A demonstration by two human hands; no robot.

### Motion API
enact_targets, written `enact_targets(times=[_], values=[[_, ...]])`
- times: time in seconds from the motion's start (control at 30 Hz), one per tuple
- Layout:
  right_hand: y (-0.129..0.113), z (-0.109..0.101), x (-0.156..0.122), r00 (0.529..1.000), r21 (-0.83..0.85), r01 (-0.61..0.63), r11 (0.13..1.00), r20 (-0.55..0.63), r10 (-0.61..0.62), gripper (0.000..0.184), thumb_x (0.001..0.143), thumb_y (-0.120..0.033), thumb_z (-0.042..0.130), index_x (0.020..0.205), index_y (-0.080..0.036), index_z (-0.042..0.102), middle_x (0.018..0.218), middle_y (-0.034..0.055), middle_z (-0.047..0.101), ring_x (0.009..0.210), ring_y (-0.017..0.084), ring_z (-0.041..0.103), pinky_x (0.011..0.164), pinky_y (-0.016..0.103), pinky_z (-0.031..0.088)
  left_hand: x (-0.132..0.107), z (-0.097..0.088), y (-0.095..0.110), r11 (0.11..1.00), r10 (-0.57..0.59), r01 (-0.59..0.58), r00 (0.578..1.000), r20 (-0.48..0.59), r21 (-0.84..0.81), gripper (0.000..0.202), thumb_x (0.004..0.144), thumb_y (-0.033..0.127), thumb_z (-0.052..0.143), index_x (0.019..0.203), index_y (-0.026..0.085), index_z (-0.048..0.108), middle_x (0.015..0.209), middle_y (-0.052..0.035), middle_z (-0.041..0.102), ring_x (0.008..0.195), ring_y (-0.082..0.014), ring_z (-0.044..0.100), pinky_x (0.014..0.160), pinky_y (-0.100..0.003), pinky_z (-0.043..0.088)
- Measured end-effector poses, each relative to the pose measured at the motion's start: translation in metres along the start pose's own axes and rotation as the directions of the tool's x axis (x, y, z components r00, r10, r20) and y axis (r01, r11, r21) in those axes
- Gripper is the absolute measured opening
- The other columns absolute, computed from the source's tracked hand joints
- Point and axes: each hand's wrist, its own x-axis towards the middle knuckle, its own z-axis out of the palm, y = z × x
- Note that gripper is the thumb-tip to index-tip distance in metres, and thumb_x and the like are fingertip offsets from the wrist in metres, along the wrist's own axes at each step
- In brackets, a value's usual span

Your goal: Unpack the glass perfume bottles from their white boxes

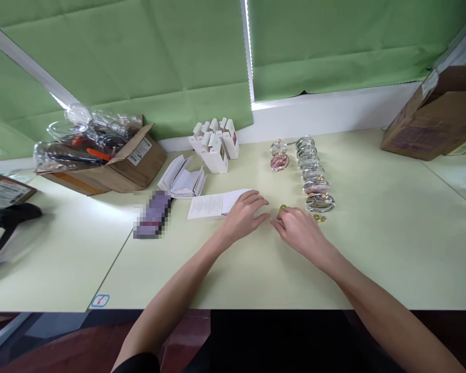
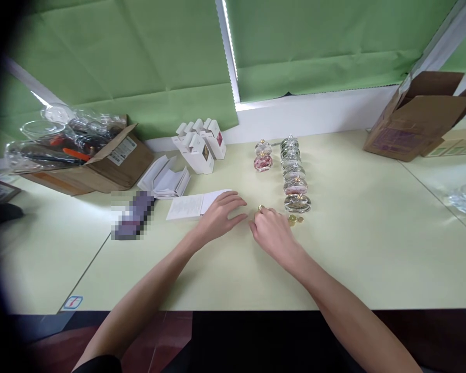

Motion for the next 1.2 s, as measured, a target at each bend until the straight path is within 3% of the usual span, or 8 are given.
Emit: enact_targets(times=[0.13, 0.27, 0.4, 0.5, 0.67, 0.8, 1.03, 1.2], values=[[0.002, 0.003, 0.002, 0.999, -0.023, -0.029, 0.999, 0.014, 0.029, 0.033, 0.102, -0.027, 0.04, 0.092, -0.016, 0.068, 0.1, 0.0106, 0.072, 0.093, 0.023, 0.068, 0.067, 0.03, 0.039, 0.001, 0.0, 0.008, 1.0, 0.002, -0.001, 0.995, 0.102, -0.009, 0.026, 0.091, 0.024, 0.06, 0.116, 0.023, 0.066, 0.114, -0.0065, 0.072, 0.117, -0.0258, 0.063, 0.101, -0.044, 0.052], [0.004, 0.001, 0.001, 1.0, -0.03, -0.021, 0.999, -0.005, 0.021, 0.029, 0.1, -0.019, 0.039, 0.1, -0.015, 0.068, 0.106, 0.0106, 0.071, 0.103, 0.025, 0.066, 0.07, 0.03, 0.04, 0.008, 0.006, 0.016, 0.999, 0.006, 0.0, 0.989, 0.147, -0.042, 0.045, 0.092, 0.019, 0.054, 0.137, 0.025, 0.053, 0.136, -0.0056, 0.063, 0.123, -0.0238, 0.061, 0.1, -0.04, 0.054], [0.005, -0.001, -0.001, 0.999, -0.043, -0.038, 0.998, 0.021, 0.039, 0.031, 0.098, -0.015, 0.037, 0.103, -0.015, 0.068, 0.105, 0.011, 0.072, 0.1, 0.025, 0.067, 0.068, 0.031, 0.039, 0.02, 0.017, 0.021, 0.997, 0.04, -0.053, 0.98, 0.193, 0.064, 0.042, 0.091, 0.011, 0.05, 0.13, 0.025, 0.058, 0.133, -0.0053, 0.065, 0.117, -0.0237, 0.065, 0.094, -0.038, 0.055], [0.006, -0.005, -0.002, 0.998, -0.047, -0.063, 0.997, 0.021, 0.064, 0.035, 0.099, -0.015, 0.035, 0.094, -0.016, 0.069, 0.096, 0.0102, 0.073, 0.088, 0.024, 0.069, 0.061, 0.031, 0.035, 0.032, 0.023, 0.025, 0.981, -0.086, 0.051, 0.98, 0.181, 0.189, 0.027, 0.093, 0.016, 0.052, 0.117, 0.022, 0.063, 0.119, -0.0064, 0.069, 0.103, -0.0249, 0.07, 0.084, -0.036, 0.056], [0.007, -0.011, -0.004, 0.996, -0.05, -0.087, 0.995, 0.016, 0.088, 0.037, 0.099, -0.016, 0.035, 0.083, -0.017, 0.068, 0.083, 0.0089, 0.071, 0.075, 0.022, 0.067, 0.054, 0.032, 0.026, 0.054, 0.026, 0.028, 0.965, -0.227, 0.204, 0.966, 0.127, 0.167, 0.034, 0.095, 0.031, 0.056, 0.128, 0.024, 0.055, 0.118, -0.0065, 0.067, 0.093, -0.0243, 0.071, 0.07, -0.032, 0.053], [0.009, -0.009, -0.005, 0.997, -0.041, -0.083, 0.996, 0.002, 0.083, 0.037, 0.1, -0.018, 0.035, 0.082, -0.018, 0.068, 0.083, 0.0086, 0.071, 0.075, 0.021, 0.067, 0.054, 0.031, 0.026, 0.076, 0.034, 0.018, 0.963, -0.233, 0.197, 0.951, 0.204, 0.181, 0.023, 0.096, 0.021, 0.047, 0.112, 0.024, 0.063, 0.109, -0.0058, 0.07, 0.091, -0.023, 0.071, 0.07, -0.031, 0.051], [0.012, 0.003, 0.002, 0.999, -0.064, 0.036, 0.997, -0.017, -0.037, 0.029, 0.1, -0.016, 0.039, 0.093, -0.015, 0.067, 0.096, 0.0109, 0.071, 0.09, 0.023, 0.067, 0.064, 0.03, 0.037, 0.119, 0.042, -0.017, 0.877, -0.412, 0.376, 0.909, 0.066, 0.299, 0.028, 0.096, 0.019, 0.046, 0.122, 0.018, 0.056, 0.107, -0.0129, 0.073, 0.1, -0.0283, 0.07, 0.079, -0.034, 0.05], [0.006, 0.015, 0.008, 0.992, -0.047, 0.124, 0.991, -0.022, -0.125, 0.021, 0.1, -0.022, 0.045, 0.108, -0.015, 0.064, 0.105, 0.0112, 0.067, 0.099, 0.024, 0.065, 0.069, 0.03, 0.042, 0.122, 0.041, -0.021, 0.839, -0.466, 0.43, 0.884, 0.033, 0.334, 0.035, 0.093, 0.029, 0.058, 0.125, 0.018, 0.052, 0.106, -0.0127, 0.073, 0.099, -0.03, 0.07, 0.078, -0.034, 0.05]])
